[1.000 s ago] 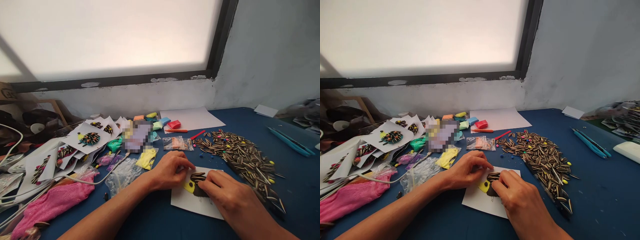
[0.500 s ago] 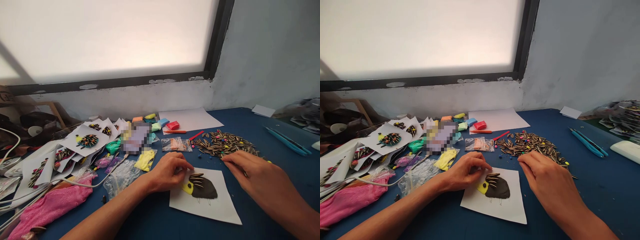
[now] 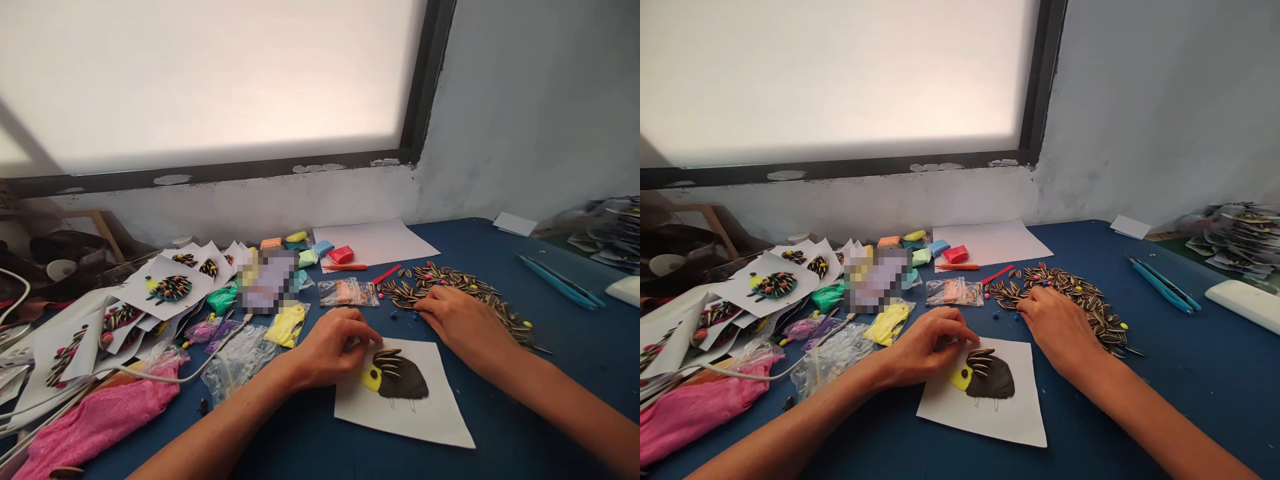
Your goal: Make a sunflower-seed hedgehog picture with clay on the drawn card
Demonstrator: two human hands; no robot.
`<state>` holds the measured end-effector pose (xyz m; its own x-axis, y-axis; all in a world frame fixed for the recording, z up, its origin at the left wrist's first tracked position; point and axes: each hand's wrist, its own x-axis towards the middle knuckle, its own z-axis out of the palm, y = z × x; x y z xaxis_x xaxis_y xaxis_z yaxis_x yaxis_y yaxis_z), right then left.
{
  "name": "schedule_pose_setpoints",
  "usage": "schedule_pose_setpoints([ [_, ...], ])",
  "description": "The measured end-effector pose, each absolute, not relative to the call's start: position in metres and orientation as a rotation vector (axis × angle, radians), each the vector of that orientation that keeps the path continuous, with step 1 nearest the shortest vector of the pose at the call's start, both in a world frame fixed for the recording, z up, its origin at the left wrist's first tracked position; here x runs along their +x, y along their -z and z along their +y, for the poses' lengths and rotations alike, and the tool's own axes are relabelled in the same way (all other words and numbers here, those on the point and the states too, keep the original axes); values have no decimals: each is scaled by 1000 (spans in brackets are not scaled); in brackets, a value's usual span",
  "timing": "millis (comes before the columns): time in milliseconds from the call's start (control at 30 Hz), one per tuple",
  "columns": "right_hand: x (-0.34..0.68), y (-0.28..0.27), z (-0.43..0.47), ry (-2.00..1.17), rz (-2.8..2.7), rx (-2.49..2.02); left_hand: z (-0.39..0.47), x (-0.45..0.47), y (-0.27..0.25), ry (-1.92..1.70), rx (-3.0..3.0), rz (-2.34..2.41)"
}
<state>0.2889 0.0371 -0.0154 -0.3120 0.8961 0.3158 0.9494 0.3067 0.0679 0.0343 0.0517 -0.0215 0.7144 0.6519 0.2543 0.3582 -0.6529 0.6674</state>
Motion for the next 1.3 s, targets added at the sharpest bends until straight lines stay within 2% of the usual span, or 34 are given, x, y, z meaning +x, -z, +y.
schedule_pose_setpoints([
  [733, 291, 4, 32, 164, -2306, -1645, 51, 35, 21, -645, 2318, 780],
  [1300, 270, 11, 39, 224, -2372, -1630, 52, 34, 23, -671, 2322, 758],
])
